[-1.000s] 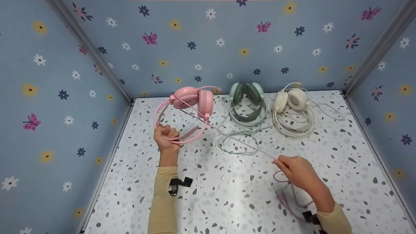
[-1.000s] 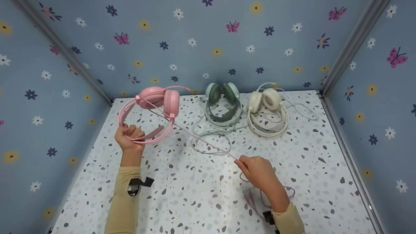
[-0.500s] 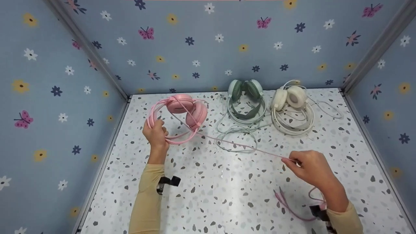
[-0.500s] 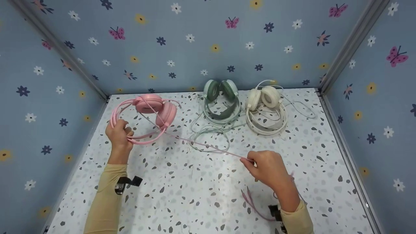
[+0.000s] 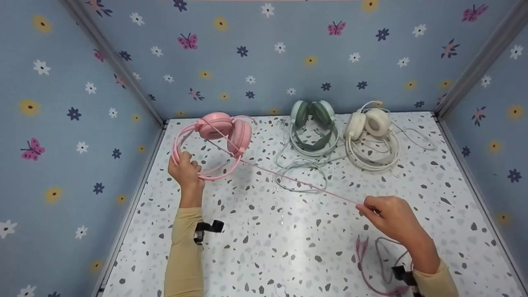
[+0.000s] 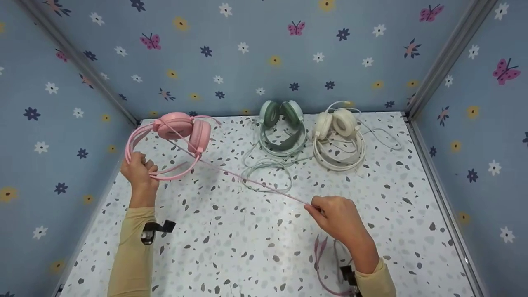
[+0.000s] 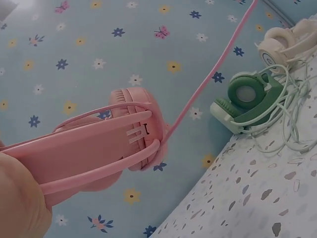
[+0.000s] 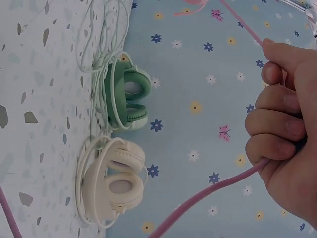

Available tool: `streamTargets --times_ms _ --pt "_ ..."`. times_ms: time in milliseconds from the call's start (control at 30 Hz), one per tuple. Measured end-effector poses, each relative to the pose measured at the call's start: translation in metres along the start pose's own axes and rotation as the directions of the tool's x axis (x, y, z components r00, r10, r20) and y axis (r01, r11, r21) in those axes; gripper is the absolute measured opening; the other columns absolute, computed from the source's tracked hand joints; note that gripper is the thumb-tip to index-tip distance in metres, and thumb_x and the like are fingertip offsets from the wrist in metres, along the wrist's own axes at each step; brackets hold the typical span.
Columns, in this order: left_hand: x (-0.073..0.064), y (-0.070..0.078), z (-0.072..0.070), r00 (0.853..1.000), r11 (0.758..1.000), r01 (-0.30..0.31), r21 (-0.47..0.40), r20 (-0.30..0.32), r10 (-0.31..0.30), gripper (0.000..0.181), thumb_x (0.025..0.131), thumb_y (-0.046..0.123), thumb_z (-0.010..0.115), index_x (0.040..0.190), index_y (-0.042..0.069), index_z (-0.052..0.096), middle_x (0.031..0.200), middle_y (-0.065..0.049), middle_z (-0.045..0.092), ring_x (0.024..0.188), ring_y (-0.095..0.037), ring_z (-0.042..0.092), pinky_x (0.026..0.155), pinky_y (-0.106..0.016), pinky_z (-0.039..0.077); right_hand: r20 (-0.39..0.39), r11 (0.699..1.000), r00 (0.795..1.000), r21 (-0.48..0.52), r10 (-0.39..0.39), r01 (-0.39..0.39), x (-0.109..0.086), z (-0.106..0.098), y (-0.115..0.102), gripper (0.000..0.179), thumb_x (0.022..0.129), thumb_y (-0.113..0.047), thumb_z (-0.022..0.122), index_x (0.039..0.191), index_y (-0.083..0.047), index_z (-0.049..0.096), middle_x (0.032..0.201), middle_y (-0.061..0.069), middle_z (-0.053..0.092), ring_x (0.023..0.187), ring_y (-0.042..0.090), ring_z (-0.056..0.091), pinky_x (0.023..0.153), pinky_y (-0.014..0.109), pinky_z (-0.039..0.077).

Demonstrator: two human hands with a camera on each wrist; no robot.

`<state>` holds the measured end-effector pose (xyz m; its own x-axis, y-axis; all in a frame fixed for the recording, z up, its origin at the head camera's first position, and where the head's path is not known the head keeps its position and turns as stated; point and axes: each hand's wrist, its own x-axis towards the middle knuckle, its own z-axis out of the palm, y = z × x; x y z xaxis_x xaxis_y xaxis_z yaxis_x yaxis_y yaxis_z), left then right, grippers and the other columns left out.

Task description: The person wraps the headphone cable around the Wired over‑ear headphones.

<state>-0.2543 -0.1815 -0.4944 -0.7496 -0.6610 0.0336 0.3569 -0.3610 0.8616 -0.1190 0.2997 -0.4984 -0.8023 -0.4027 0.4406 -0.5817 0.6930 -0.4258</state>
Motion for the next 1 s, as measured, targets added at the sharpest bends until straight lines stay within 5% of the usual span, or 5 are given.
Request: streamTargets --times_ms 267,533,633,767,1000 --pt "-0.003 -0.003 0.005 0.985 0.965 -0.145 0.219 0.128 0.119 0.012 0.085 -0.005 0.051 0.082 0.007 0.049 0.060 0.002 0.041 0.043 -0.007 0.033 0.039 -0.019 0.027 0.002 1.000 1.000 0.007 -0.024 0.024 0.004 -0.009 -0.012 0.035 0.083 -0.009 0.075 0.069 -0.028 0.051 0.058 -0.019 0.031 0.049 -0.002 0.028 0.046 0.021 0.027" --pt "0.003 0.019 0.002 0.802 0.647 -0.519 0.559 0.581 0.141 0.015 0.075 -0.003 0.061 0.084 0.006 0.054 0.062 -0.004 0.041 0.051 -0.015 0.037 0.044 -0.026 0.030 -0.089 0.992 0.988 -0.016 -0.123 0.122 0.030 -0.035 -0.014 0.029 0.075 -0.001 0.079 0.072 -0.022 0.059 0.060 -0.016 0.036 0.051 -0.001 0.030 0.048 0.018 0.027" --pt "-0.001 0.035 0.007 0.652 0.544 -0.601 0.586 0.753 -0.091 0.022 0.071 0.000 0.062 0.090 0.008 0.056 0.063 -0.003 0.043 0.053 -0.015 0.038 0.047 -0.030 0.034 -0.158 0.983 0.970 0.004 -0.182 0.185 0.040 -0.038 -0.012 0.027 0.073 0.003 0.080 0.073 -0.018 0.062 0.061 -0.013 0.039 0.052 0.001 0.031 0.050 0.017 0.028" --pt "-0.018 0.056 0.023 0.373 0.461 -0.686 0.563 0.816 -0.442 0.026 0.070 0.006 0.062 0.094 0.015 0.056 0.070 -0.002 0.050 0.058 -0.016 0.047 0.051 -0.034 0.043 -0.274 0.969 0.935 0.043 -0.223 0.244 0.055 -0.037 -0.008 0.015 0.080 -0.005 0.078 0.075 -0.012 0.065 0.062 -0.007 0.045 0.054 0.004 0.035 0.052 0.018 0.029" --pt "-0.048 0.072 0.032 -0.031 0.680 -0.487 0.548 0.767 -0.640 0.033 0.068 0.000 0.058 0.095 0.017 0.064 0.075 -0.003 0.054 0.063 -0.017 0.055 0.046 -0.035 0.052 -0.406 0.970 0.907 0.152 -0.115 0.191 0.079 -0.028 -0.008 0.014 0.076 0.007 0.078 0.074 -0.004 0.068 0.060 0.000 0.052 0.051 0.004 0.038 0.051 0.020 0.032"
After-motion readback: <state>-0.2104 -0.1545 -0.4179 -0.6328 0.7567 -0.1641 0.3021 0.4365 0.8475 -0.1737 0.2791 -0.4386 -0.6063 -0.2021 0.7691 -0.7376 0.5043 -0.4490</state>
